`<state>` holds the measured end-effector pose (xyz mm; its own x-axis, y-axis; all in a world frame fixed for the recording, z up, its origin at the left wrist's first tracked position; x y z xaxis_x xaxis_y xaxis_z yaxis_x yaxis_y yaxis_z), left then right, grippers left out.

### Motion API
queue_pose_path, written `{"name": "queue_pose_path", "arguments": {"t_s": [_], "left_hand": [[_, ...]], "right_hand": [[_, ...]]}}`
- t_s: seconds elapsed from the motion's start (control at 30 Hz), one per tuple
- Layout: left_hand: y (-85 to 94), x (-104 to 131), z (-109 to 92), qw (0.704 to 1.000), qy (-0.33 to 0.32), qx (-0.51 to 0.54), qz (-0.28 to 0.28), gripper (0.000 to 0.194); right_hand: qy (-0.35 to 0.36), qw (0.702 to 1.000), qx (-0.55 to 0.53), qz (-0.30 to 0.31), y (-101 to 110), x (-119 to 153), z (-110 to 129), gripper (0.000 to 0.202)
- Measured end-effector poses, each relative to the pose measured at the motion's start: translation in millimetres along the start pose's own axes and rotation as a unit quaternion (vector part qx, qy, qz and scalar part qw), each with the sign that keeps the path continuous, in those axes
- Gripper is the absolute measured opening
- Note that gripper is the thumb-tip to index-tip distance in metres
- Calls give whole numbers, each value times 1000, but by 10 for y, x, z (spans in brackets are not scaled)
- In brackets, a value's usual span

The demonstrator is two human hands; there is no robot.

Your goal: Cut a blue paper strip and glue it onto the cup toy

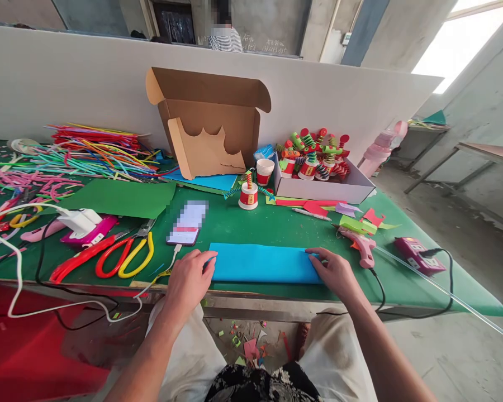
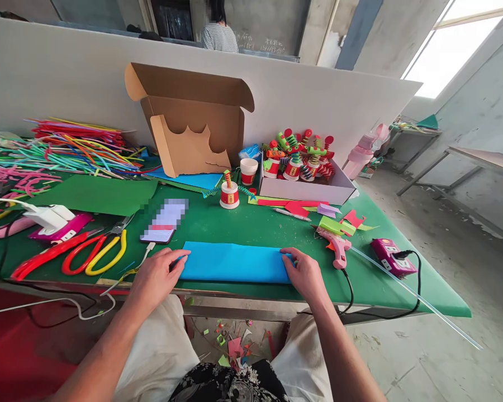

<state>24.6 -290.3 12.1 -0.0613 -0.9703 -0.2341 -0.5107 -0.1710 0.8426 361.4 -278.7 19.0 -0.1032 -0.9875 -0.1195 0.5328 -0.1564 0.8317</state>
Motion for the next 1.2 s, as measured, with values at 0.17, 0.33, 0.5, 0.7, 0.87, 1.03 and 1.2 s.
{"name": "queue_pose_path", "arguments": {"t_s": [0.17, 0.33, 0.5, 0.7, 0.87, 1.03, 1.2], "left_hand": [[38, 9, -40, 999, -27, -44, -13, 34], [60, 65, -270, 986, -155, -37, -38, 42], [-12, 186, -434, 969, -247, -5, 31, 37], [25, 219, -353, 973, -230, -15, 11, 41], [245, 258, 16, 986, -78, 102, -109, 47], [247, 447, 338, 957, 113, 260, -70, 66], [233, 447, 115, 910, 143, 386, 39, 72]], "right_hand": [[-7, 1000, 9, -5, 2, 10, 10, 42], [-11, 1000, 18, -1, -14, 6, -2, 40], [-9, 1000, 16, -4, -11, -1, -9, 38], [-7, 1000, -10, -9, -5, 9, -6, 38], [12, 986, -167, -18, 82, 127, 36, 50], [19, 955, -297, 3, 193, 330, 7, 59], [-6, 945, -326, -1, 246, 335, -109, 60]]}}
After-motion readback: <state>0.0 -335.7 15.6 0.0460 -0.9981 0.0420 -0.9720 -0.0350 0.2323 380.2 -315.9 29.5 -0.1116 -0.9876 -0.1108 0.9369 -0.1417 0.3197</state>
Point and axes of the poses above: each hand's wrist, its own x-axis away from the middle knuckle, its own y-axis out of the back of the hand, z = x × y, the point moved 8 cm from there along -x, towards the middle knuckle, and after that the axes turned 5 degrees about x, right-handed, at the moved point
